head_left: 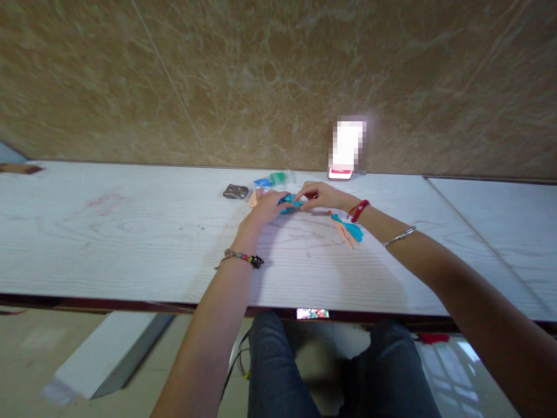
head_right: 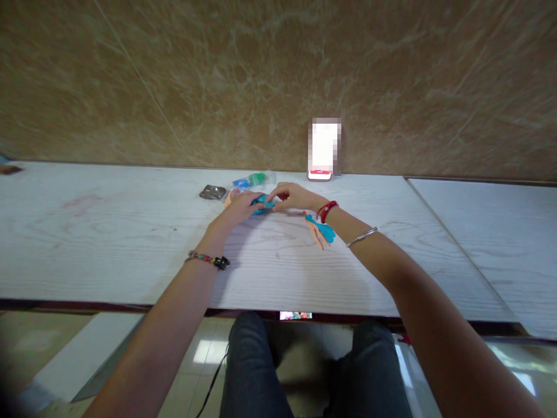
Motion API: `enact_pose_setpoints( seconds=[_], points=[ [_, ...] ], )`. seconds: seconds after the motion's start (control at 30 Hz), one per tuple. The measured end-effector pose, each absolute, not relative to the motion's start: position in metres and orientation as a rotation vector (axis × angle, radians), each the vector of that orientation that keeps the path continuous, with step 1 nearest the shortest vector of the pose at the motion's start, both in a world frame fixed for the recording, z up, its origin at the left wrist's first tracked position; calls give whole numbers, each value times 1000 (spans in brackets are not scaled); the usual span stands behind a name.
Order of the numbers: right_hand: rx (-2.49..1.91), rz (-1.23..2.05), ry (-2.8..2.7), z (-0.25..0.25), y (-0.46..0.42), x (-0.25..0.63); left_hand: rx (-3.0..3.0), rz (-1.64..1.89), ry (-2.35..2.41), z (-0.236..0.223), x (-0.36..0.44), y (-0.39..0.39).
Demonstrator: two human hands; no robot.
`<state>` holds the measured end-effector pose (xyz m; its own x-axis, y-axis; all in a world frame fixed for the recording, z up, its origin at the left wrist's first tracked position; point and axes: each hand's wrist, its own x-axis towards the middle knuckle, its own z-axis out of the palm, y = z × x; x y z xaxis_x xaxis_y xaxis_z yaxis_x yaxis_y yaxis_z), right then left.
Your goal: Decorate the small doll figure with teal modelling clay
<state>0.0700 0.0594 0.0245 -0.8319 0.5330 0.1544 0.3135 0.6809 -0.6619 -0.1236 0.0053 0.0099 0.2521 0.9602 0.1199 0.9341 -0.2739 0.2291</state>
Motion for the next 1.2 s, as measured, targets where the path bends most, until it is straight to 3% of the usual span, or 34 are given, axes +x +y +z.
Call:
enact_pose_setpoints(
  seconds=[0.23, 0.63, 0.9, 1.2],
  points=[
    [-627, 975, -2642, 22, 58, 73, 2413, 419, 1757, 4, -125, 11],
    [-518, 586, -2786, 20, 66, 60, 2451, 407, 1745, 2, -127, 10],
    [-790, 642, -2490, 18, 48, 70, 2452, 411, 1782, 5, -125, 9],
    [-986, 780, -2510, 21, 38, 67, 2728, 720, 1801, 9, -123, -1]
  ],
)
